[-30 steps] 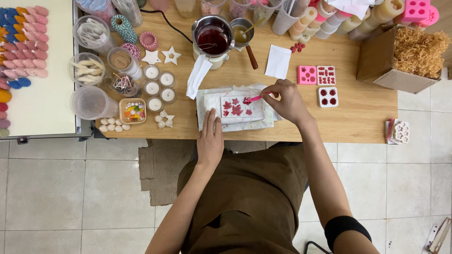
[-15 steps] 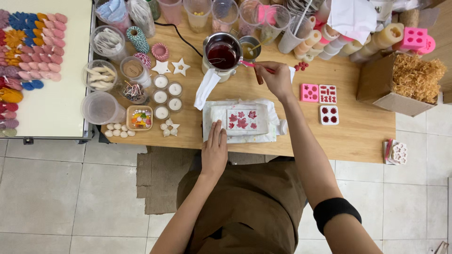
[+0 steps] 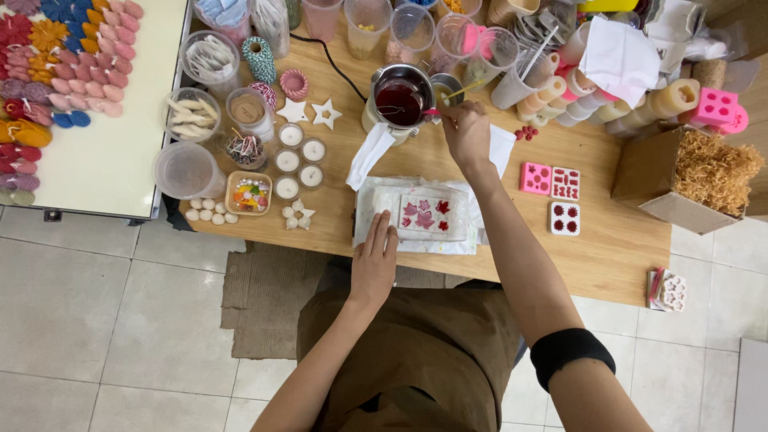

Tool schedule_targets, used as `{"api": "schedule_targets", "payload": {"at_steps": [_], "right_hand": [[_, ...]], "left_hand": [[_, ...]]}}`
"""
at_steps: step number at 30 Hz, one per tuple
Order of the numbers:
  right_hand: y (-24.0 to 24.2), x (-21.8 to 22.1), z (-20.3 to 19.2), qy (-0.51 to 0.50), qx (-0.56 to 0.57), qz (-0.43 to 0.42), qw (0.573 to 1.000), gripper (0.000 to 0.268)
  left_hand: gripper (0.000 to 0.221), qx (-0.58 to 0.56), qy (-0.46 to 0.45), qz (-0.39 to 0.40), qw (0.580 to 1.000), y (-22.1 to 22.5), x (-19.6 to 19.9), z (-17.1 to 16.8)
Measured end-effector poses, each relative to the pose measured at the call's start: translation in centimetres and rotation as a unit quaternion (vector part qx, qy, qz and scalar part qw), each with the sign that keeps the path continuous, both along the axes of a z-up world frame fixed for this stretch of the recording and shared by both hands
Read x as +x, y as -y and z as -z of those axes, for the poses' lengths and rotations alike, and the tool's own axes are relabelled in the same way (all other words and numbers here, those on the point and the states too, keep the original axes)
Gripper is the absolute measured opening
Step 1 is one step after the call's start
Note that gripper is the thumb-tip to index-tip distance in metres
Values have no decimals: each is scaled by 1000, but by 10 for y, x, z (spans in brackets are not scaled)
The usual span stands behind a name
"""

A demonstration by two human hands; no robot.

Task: The person decorates a white rectangular block with red leaf-shaped elements, applying a red liquid from a small pot using a spoon and positioning the pieces with a thin tool.

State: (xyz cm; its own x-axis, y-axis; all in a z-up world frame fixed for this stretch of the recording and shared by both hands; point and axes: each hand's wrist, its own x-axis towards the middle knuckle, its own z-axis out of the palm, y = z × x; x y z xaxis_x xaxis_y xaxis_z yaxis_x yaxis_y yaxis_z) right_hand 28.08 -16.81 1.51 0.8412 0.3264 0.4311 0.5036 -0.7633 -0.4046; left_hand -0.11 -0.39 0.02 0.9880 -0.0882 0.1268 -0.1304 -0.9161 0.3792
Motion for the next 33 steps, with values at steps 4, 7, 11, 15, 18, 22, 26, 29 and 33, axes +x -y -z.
{"api": "schedule_targets", "payload": {"at_steps": [4,7,11,15,18,22,26,29,33], "right_hand": [[1,-2,-1,17,-12,-10,1000,22],[3,-4,-2,34,-40,-5,999,18],[4,-7,-7,47,-46,-1,998,16],[4,-10,-14,55,-22,0,998,13],[6,-12,-19,31,29,4,999,12],[7,-6,-15,-30,122,35,991,13],[3,2,-5,-144,179,90,969,15],[-2,3,1,-258,213,161,929,16],[-2,7,9,-307,269,194,892,19]], "left_hand": [[47,-6,0,-2,1000,0,1,0],[46,-3,-5,-3,1000,0,1,1],[46,-7,-3,-1,1000,1,2,4],[46,-2,-5,3,1000,0,2,5],[45,-8,-10,5,1000,-1,1,5],[47,5,-16,4,1000,0,3,5],[48,0,-8,4,1000,-1,2,4],[47,-5,-7,3,1000,-1,2,2],[48,-7,-5,2,1000,-1,1,-1]]}}
